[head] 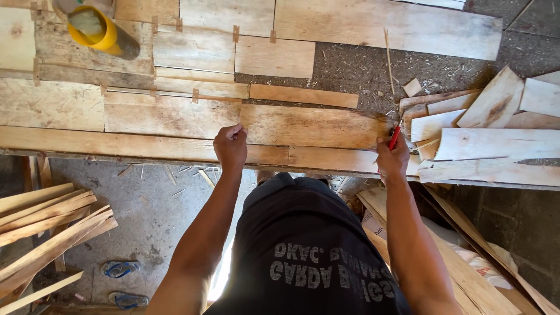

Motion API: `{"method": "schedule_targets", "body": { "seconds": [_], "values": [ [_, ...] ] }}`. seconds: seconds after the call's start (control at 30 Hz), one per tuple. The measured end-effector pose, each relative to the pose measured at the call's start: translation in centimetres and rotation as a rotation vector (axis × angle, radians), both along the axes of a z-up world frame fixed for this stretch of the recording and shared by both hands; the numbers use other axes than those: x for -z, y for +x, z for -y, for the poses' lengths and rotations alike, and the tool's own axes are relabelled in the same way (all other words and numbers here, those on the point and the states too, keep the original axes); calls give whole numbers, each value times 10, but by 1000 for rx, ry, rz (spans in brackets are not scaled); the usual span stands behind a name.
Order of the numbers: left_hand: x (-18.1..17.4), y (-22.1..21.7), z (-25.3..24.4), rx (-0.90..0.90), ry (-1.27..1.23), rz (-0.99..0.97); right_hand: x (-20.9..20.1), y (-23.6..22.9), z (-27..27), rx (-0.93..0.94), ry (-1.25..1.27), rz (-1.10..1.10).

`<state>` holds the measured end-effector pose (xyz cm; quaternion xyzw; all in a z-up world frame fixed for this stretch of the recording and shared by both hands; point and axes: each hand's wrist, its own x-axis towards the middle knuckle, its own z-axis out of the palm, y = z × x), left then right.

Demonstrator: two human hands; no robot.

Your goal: Fitting and trimming thin wood strips onto a surface using a utility knife.

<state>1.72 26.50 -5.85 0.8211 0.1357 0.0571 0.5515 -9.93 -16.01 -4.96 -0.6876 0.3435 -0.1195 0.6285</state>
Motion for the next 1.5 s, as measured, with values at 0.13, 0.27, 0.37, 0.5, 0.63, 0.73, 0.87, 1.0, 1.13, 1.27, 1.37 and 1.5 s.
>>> {"method": "schedule_targets", "body": {
  "seconds": [0.13,0.27,0.37,0.5,0.63,0.73,0.87,1.0,1.13,1.27,1.37,1.5],
  "values": [
    [2,4,10,10,-150,-92,-2,-4,24,-14,21,-41],
    [16,18,34,53,-427,-210,-37,9,37,102,72,-50],
    [14,34,65,78,-537,-236,-47,20,55,285,225,-10],
    [21,61,101,124,-526,-264,-29,31,87,446,539,176],
    [-25,86,121,126,-605,-363,-38,58,106,376,520,273],
    [-26,105,118,88,-699,-414,-38,86,119,277,538,349],
    [-14,128,94,-72,-834,-236,36,114,157,292,74,180],
    [-40,131,74,-254,-939,-143,-24,140,113,-198,-976,-134],
    [-46,109,63,-261,-972,-71,-48,163,94,-277,-916,-188],
    [-48,80,65,-298,-958,-44,-22,175,106,-461,-804,-400],
    [-40,61,68,-328,-953,-22,-10,176,116,-555,-792,-415],
    [-47,39,79,-375,-962,17,-18,169,138,-682,-1010,-167]
  ]
}}
